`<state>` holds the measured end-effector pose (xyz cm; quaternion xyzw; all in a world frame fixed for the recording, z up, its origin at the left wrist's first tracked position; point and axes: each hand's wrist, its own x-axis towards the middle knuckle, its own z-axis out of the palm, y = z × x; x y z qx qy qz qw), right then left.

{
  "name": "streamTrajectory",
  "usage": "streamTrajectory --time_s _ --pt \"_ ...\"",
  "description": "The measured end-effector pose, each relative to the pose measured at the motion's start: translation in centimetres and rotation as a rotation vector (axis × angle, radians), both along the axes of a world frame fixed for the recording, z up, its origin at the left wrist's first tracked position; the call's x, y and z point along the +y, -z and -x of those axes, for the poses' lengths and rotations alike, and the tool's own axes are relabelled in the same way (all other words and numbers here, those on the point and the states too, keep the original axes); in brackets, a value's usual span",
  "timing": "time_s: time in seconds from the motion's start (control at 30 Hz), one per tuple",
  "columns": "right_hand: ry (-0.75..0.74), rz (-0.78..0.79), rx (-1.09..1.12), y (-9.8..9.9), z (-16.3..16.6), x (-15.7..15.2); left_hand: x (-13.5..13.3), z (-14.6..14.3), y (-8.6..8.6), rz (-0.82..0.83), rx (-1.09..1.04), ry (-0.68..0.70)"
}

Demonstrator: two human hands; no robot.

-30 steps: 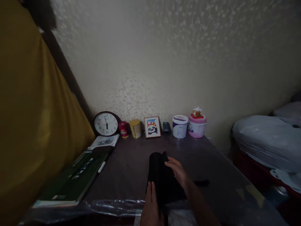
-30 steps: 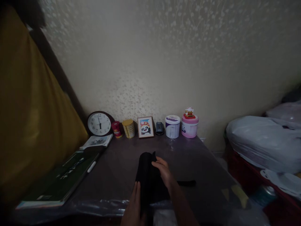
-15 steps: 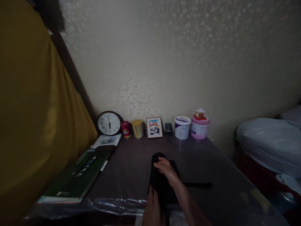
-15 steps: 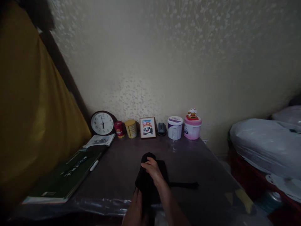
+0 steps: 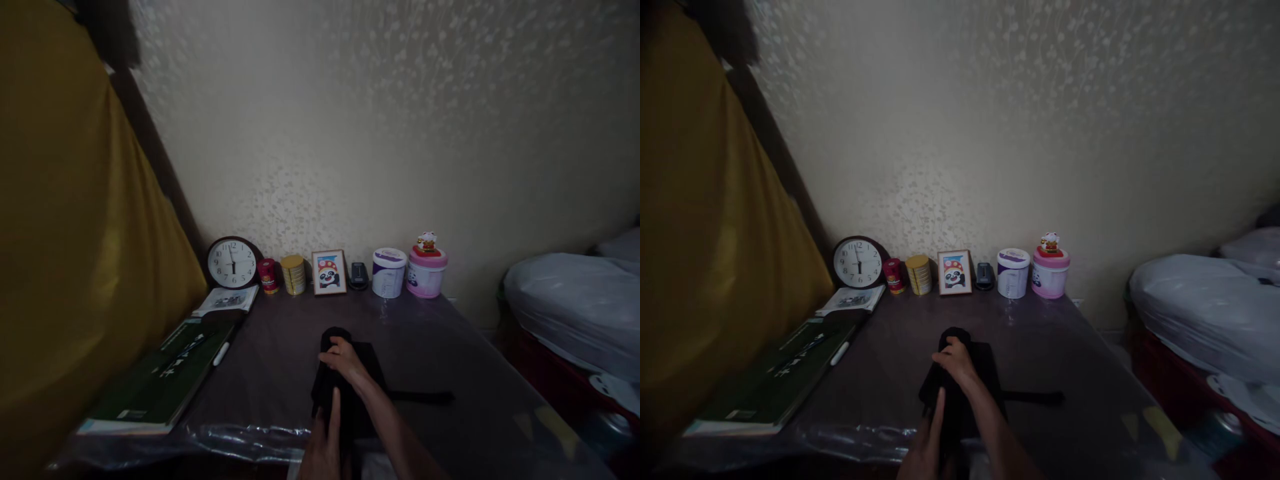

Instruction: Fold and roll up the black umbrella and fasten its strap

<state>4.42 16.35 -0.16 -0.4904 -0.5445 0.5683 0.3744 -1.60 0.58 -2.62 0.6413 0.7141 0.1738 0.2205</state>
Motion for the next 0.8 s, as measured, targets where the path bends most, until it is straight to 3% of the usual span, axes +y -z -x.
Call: streamTrajectory --time_s 0.2,0.33,0.47,0.63,0.8 --pt "-0.08 -0.121 -0.014 -1.0 -0.2 -1.5 0.2 -0.5 0.5 0.051 0.154 -0.054" --pt "-0.095 -0.452 -0.086 -1.7 -2.5 -4.5 0.2 -0.5 1.2 0.038 0.155 -0.071" --pt "-0.071 -0.724 -0.241 -0.2 -4.8 -5.6 0.3 -0.6 2.0 0.001 0.168 -0.08" --pt "-0.118 -0.811 -0.29 2.2 -4.6 -1.9 0.5 -0.6 2.6 -0.003 0.207 -0.097" --pt "-0.15 -0.809 -0.384 2.3 -3.5 2.9 0.7 -0.3 2.7 0.001 0.147 -0.084"
